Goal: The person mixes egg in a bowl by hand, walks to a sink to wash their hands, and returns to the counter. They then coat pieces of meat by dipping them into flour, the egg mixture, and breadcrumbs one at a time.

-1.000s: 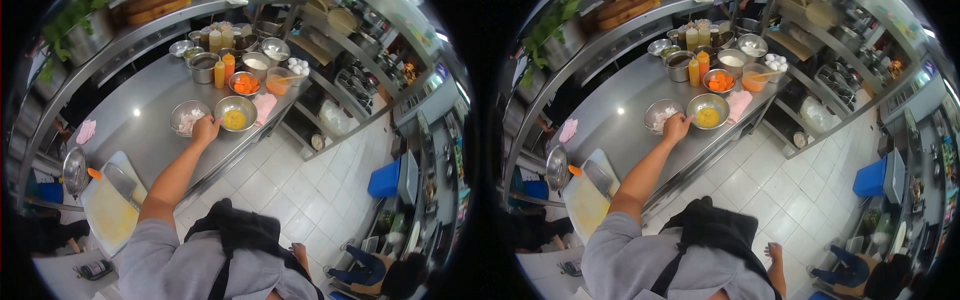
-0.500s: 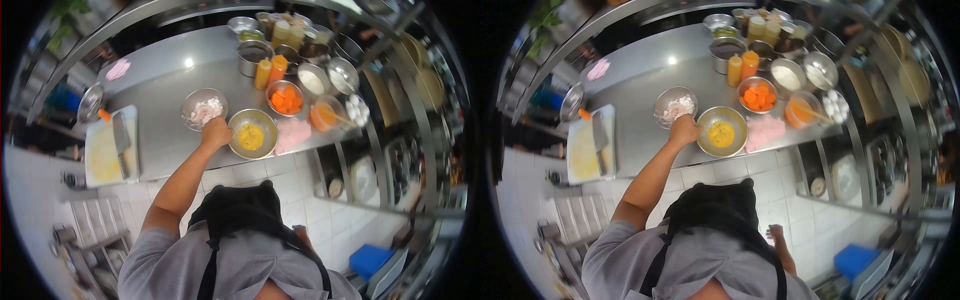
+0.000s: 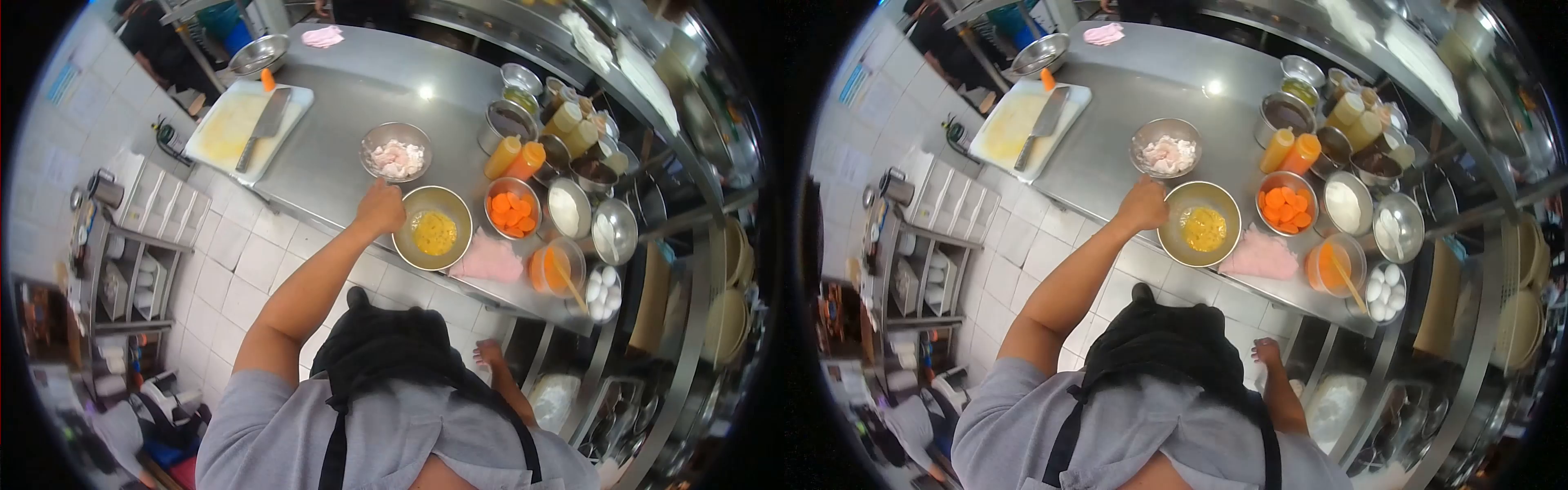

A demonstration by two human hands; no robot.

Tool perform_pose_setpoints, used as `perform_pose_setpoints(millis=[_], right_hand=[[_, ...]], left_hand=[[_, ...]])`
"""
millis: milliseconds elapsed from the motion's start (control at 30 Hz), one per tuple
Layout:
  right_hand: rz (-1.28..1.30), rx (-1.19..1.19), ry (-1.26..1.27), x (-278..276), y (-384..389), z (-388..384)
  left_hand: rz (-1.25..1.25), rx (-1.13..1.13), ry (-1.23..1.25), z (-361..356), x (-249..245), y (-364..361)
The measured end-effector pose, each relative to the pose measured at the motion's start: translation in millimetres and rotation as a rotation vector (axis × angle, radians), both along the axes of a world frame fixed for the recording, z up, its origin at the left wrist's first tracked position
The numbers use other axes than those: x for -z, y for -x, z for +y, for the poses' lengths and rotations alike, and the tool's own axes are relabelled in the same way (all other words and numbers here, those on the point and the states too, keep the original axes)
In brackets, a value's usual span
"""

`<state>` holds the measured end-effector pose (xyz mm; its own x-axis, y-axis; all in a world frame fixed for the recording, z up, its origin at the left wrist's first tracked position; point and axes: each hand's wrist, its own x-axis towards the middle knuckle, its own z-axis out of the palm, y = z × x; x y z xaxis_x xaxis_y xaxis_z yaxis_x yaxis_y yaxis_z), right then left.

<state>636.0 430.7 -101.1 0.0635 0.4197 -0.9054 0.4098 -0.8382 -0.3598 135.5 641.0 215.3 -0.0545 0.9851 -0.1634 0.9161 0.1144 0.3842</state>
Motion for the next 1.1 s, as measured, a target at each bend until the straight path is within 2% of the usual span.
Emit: perform_pose_setpoints(millis=[33, 67, 133, 267, 367, 433, 467, 533, 567, 633, 733, 800, 900, 1033, 1100], right_hand=[[-0.005, -0.044, 0.044, -1.1, 7.4, 4.6], [-0.025, -0.065, -0.026, -26.1, 18.4, 4.9], [0.018, -0.075, -0.026, -19.3, 14.9, 11.5], [0.045, -0.039, -0.07, -28.6, 4.8, 10.3], [0.021, -0.024, -0.059, -22.1, -7.4, 4.3], [-0.003, -0.027, -0.024, -13.3, -22.7, -1.7], [-0.015, -0.003, 0.007, -5.6, -30.4, -6.3], [-0.027, 0.021, 0.041, -7.1, -34.1, -9.6], [-0.044, 0.003, 0.024, -13.5, -33.5, -9.8], [-0.06, -0.021, 0.01, -27.0, -32.5, -8.7], [-0.042, -0.021, 0.006, -34.6, -29.9, -4.9], [-0.05, -0.034, -0.039, -34.4, -27.4, -3.9], [0.03, 0.009, -0.01, 6.9, -39.8, -4.1], [0.004, -0.024, -0.021, -4.9, -24.3, -10.5], [-0.003, -0.032, -0.012, -5.9, -22.1, -12.8]], left_hand=[[0.077, 0.021, -0.078, -1.3, 3.0, 0.9], [0.079, -0.001, -0.088, -4.2, -4.9, -0.7], [-0.065, -0.118, 0.067, -11.0, -25.7, -6.5], [-0.075, -0.123, 0.058, -14.1, -29.1, -4.0], [-0.172, -0.12, -0.004, -10.4, -29.0, 7.2], [-0.461, -0.165, 0.059, -12.6, -47.5, 9.4], [-0.46, -0.166, 0.058, -14.0, -54.5, 11.4], [-0.803, -0.245, -0.031, -16.6, -65.5, 18.7], [-0.803, -0.246, -0.029, -16.8, -69.2, 25.3], [-0.931, -0.445, -0.063, -17.8, -74.2, 44.0], [-1.001, -0.576, -0.147, -25.2, -74.0, 78.1], [-0.962, -0.651, -0.164, -32.7, -71.5, 96.7], [-0.935, -0.776, -0.209, -43.9, -53.7, 116.6], [-0.869, -0.93, -0.317, -48.7, 17.3, 152.0], [-0.872, -0.973, -0.35, -53.6, 22.5, 149.9]])
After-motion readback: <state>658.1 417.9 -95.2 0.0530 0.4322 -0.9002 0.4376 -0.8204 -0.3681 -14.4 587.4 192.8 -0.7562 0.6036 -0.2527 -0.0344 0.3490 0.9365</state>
